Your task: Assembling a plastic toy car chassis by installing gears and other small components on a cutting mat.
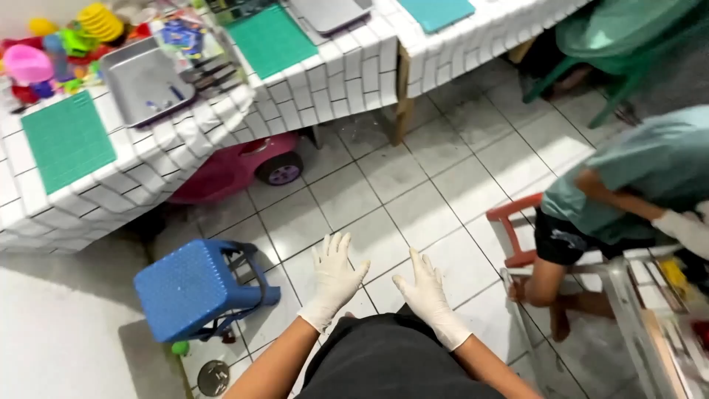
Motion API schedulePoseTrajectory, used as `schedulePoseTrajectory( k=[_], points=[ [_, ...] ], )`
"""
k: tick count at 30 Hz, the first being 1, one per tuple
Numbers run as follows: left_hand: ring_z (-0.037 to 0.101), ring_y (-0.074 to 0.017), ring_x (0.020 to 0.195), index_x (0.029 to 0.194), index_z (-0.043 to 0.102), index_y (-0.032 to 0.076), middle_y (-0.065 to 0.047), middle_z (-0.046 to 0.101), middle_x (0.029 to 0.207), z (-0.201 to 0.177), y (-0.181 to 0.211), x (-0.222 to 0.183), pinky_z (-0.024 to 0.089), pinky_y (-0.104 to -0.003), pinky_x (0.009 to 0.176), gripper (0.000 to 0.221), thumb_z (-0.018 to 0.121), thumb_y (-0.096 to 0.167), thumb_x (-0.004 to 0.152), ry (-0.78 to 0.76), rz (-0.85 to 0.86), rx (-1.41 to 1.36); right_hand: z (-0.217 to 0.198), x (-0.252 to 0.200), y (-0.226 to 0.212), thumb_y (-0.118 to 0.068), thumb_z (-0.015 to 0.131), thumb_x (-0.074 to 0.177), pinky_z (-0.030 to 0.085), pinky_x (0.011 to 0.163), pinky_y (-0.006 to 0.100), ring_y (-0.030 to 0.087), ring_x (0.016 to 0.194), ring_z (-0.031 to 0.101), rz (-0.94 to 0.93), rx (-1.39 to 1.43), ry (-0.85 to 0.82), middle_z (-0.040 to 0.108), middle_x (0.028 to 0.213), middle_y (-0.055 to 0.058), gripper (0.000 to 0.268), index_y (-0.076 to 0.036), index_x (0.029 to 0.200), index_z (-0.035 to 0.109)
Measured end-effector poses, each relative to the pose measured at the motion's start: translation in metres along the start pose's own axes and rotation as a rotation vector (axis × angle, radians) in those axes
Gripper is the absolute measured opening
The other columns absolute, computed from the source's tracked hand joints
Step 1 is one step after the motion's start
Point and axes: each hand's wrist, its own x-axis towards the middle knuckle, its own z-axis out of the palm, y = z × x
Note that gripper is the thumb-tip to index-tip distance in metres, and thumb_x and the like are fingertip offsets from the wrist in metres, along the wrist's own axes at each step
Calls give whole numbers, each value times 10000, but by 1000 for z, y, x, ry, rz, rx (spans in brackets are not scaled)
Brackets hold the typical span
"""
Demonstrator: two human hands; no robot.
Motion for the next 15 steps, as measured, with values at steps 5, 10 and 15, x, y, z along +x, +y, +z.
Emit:
schedulePoseTrajectory(
  k=[5, 10, 15],
  points=[
    [305, -336, 1506, 1522, 392, 186, -93, 427, 1542, -25, -75, 11, 181, -639, 1206, 784, 636, 565, 881, 69, -195, -29, 39, 56, -59, -464, 724, 911, 181, 1266, 506, 290, 1561, 266, -173, -146, -84, 413, 1627, 94, 827, -192, 1597, 352],
    [287, -319, 1519, 1531, 369, 184, -87, 404, 1562, -52, -131, 44, 167, -621, 1221, 796, 616, 588, 891, 111, -342, -31, 59, 106, -137, -480, 688, 926, 239, 1246, 540, 346, 1548, 274, -339, -268, -162, 385, 1637, 124, 819, -156, 1598, 352],
    [271, -334, 1524, 1531, 382, 152, -126, 399, 1569, -105, -155, 98, 158, -620, 1221, 733, 582, 509, 924, 250, -443, -103, 64, 174, -228, -448, 664, 945, 193, 1261, 557, 328, 1565, 233, -403, -265, -235, 346, 1659, 116, 783, -139, 1594, 356]
  ],
)
